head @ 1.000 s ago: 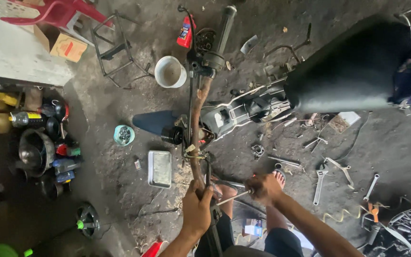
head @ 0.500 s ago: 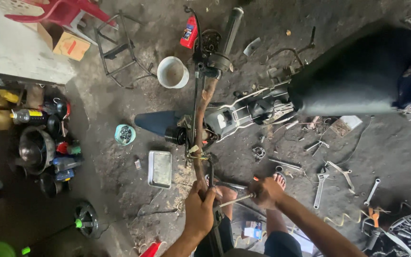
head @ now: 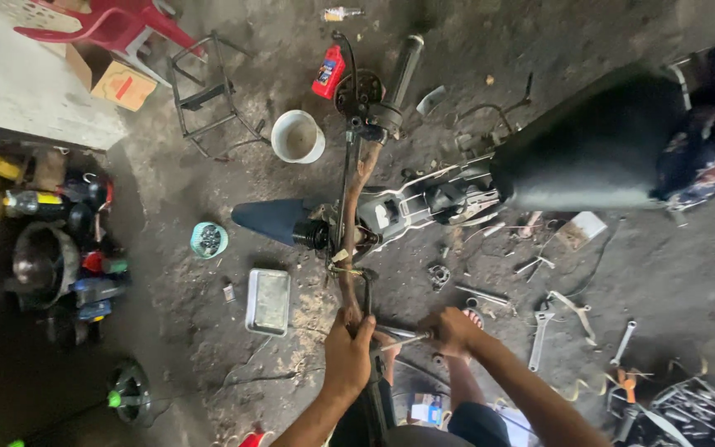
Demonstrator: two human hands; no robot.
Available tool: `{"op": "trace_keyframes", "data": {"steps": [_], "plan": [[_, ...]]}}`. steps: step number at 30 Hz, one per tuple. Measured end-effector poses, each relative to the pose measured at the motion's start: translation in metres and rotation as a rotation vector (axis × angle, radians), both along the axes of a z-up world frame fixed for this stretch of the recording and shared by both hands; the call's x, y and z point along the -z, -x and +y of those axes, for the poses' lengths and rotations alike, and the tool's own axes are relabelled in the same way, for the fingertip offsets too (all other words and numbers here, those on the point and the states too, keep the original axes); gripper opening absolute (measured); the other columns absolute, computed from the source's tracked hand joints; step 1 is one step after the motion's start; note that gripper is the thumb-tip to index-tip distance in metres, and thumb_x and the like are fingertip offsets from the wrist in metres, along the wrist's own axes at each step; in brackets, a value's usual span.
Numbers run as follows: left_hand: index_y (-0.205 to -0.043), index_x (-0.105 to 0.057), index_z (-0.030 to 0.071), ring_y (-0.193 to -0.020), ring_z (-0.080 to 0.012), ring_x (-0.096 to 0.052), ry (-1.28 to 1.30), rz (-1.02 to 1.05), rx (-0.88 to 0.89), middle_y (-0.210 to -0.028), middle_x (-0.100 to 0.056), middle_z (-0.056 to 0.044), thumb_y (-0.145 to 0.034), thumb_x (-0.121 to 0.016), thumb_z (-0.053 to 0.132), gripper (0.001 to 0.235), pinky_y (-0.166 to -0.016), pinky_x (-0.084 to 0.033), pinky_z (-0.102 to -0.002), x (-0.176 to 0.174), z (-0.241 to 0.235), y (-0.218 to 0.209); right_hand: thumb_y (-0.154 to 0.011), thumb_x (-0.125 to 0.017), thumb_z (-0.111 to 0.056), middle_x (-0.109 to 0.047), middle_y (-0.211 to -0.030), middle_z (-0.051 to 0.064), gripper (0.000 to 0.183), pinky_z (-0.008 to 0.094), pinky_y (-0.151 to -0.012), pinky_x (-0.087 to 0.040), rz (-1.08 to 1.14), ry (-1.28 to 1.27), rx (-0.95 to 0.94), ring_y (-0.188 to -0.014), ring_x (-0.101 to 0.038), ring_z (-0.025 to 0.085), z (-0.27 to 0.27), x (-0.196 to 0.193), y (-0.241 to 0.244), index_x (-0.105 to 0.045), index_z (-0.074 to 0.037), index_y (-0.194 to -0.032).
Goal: The person works on the handlebar area of a motorcycle, using a wrench to tighten bolts on the handlebar clamp. They also use a white cloth to wipe the handlebar stem and surrounding components.
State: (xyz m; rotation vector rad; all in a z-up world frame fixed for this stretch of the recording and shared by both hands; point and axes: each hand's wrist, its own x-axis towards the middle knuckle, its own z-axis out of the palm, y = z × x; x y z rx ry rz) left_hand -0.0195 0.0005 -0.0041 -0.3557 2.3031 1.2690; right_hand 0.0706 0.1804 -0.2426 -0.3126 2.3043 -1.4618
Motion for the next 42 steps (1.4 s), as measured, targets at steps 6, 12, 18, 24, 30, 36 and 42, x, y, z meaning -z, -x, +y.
{"op": "trace_keyframes", "data": {"steps": [6,12,18,24,30,36,42], "plan": [[-0.108,-0.067,0.001,-0.079,-0.0223,-0.064,-0.141,-0.309,-0.109,-0.088,-0.069,-0.011,-0.098,-0.066,0.033,0.033,-0.068,-0.049,-0.039,0.009,-0.036,0.003,-0.087,-0.072,-0.041,-0.071,-0.077,0.02,0.035,0.05,-0.068,-0.052,-0.332,-0.313,0.321,-0.075,-0.069,0.039,0.019,0.024,-0.052,-0.075,-0.006,-0.086],[-0.133,-0.057,0.008,-0.105,-0.014,-0.065,-0.641,-0.427,0.055,-0.115,-0.069,-0.003,-0.081,-0.079,0.017,0.057,-0.091,-0.052,-0.031,0.001,-0.065,-0.003,-0.092,-0.065,-0.047,-0.068,-0.077,0.027,0.046,0.049,-0.069,-0.051,-0.479,-0.256,0.736,-0.078,-0.064,0.044,0.062,0.042,-0.148,-0.074,-0.002,-0.093],[-0.125,-0.063,0.002,-0.096,-0.0139,-0.064,-0.65,-0.275,0.142,-0.105,-0.069,-0.003,-0.084,-0.079,0.022,0.049,-0.087,-0.052,-0.03,0.001,-0.064,-0.012,-0.091,-0.063,-0.054,-0.072,-0.08,0.026,0.055,0.049,-0.077,-0.055,-0.61,-0.444,0.75,-0.08,-0.068,0.04,0.099,0.033,-0.199,-0.073,-0.001,-0.097],[-0.109,-0.07,0.0,-0.084,-0.0117,-0.061,-0.617,-0.196,0.136,-0.092,-0.068,-0.002,-0.083,-0.082,0.031,0.042,-0.078,-0.051,-0.029,0.005,-0.058,-0.018,-0.089,-0.061,-0.06,-0.076,-0.104,0.025,0.059,0.053,-0.092,-0.052,-0.662,-0.59,0.842,-0.108,-0.068,0.046,0.109,0.032,-0.216,-0.078,-0.008,-0.112],[-0.108,-0.072,0.002,-0.082,-0.0114,-0.067,-0.583,-0.176,0.1,-0.092,-0.074,-0.002,-0.078,-0.086,0.027,0.042,-0.078,-0.054,-0.028,-0.006,-0.05,-0.016,-0.091,-0.06,-0.061,-0.079,-0.099,0.023,0.06,0.05,-0.092,-0.055,-0.672,-0.529,0.807,-0.104,-0.073,0.043,0.108,0.045,-0.228,-0.079,-0.008,-0.112],[-0.103,-0.072,0.0,-0.079,-0.0139,-0.069,-0.445,-0.125,0.092,-0.089,-0.076,-0.006,-0.077,-0.087,0.021,0.036,-0.075,-0.056,-0.03,0.008,-0.047,-0.017,-0.089,-0.061,-0.06,-0.075,-0.079,0.02,0.058,0.049,-0.079,-0.055,-0.715,-0.502,0.813,-0.082,-0.074,0.037,0.108,0.044,-0.235,-0.076,-0.005,-0.103],[-0.102,-0.07,0.001,-0.078,-0.0158,-0.07,-0.431,-0.099,0.109,-0.087,-0.075,-0.006,-0.079,-0.085,0.022,0.035,-0.072,-0.056,-0.031,0.003,-0.04,-0.019,-0.089,-0.065,-0.056,-0.072,-0.065,0.017,0.058,0.044,-0.068,-0.055,-0.675,-0.453,0.845,-0.064,-0.071,0.028,0.124,0.061,-0.257,-0.076,0.001,-0.087]]}}
